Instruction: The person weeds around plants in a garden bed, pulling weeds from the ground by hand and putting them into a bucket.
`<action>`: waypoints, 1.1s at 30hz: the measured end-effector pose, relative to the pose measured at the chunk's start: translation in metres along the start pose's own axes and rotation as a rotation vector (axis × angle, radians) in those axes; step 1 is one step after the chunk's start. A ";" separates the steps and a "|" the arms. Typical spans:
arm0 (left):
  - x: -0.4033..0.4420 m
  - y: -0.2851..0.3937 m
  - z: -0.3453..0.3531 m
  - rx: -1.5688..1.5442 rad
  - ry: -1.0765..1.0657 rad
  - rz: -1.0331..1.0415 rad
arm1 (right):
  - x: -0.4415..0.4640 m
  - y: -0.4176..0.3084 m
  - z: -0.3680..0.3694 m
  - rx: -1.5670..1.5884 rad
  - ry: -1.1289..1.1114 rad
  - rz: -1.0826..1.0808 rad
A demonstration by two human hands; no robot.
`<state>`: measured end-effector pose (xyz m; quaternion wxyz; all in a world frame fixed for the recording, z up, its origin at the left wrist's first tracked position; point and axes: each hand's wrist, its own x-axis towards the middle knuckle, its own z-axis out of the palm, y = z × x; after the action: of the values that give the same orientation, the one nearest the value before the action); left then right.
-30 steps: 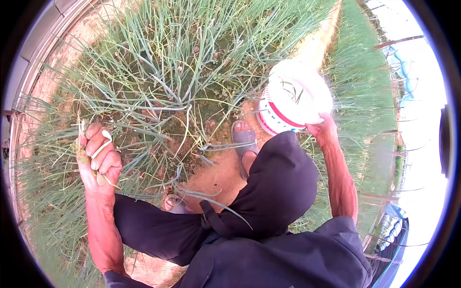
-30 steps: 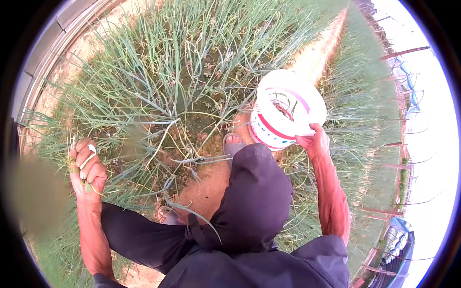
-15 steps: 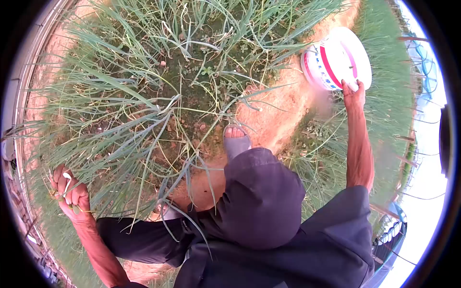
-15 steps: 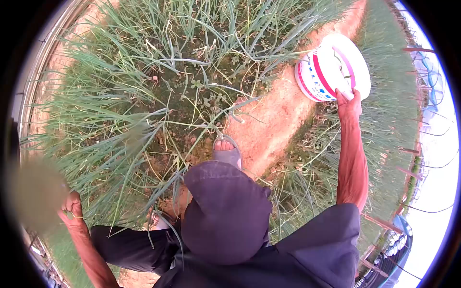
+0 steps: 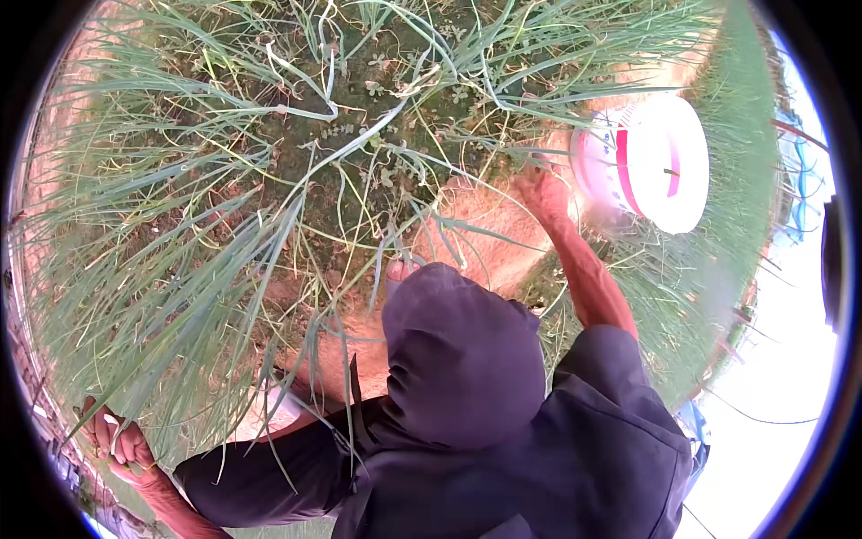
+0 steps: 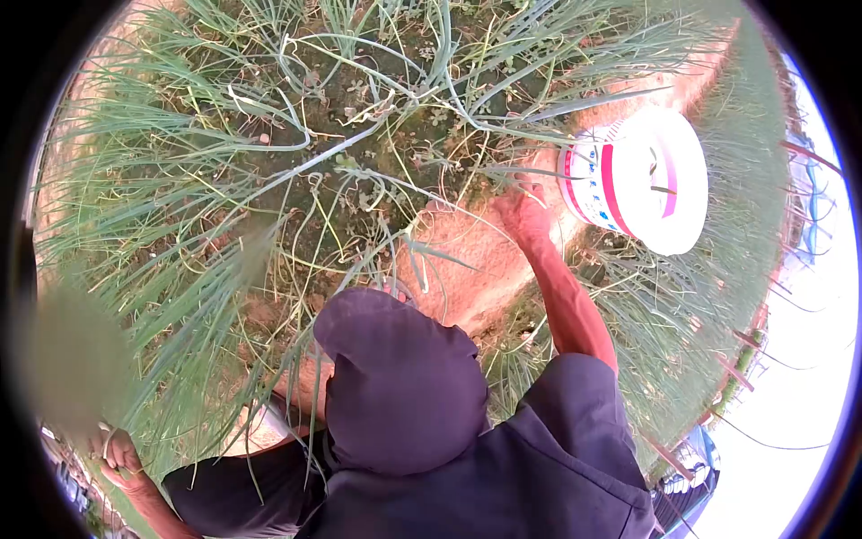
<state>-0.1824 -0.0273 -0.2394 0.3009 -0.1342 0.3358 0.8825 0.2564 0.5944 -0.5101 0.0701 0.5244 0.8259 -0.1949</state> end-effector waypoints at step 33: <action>-0.011 -0.062 0.041 0.050 -0.031 -0.027 | 0.071 0.035 0.028 1.236 -0.251 -0.027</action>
<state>-0.1365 0.0318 -0.2363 0.3213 -0.1176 0.3512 0.8715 0.2540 0.6559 -0.5676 -0.1519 0.4308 0.5528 -0.6970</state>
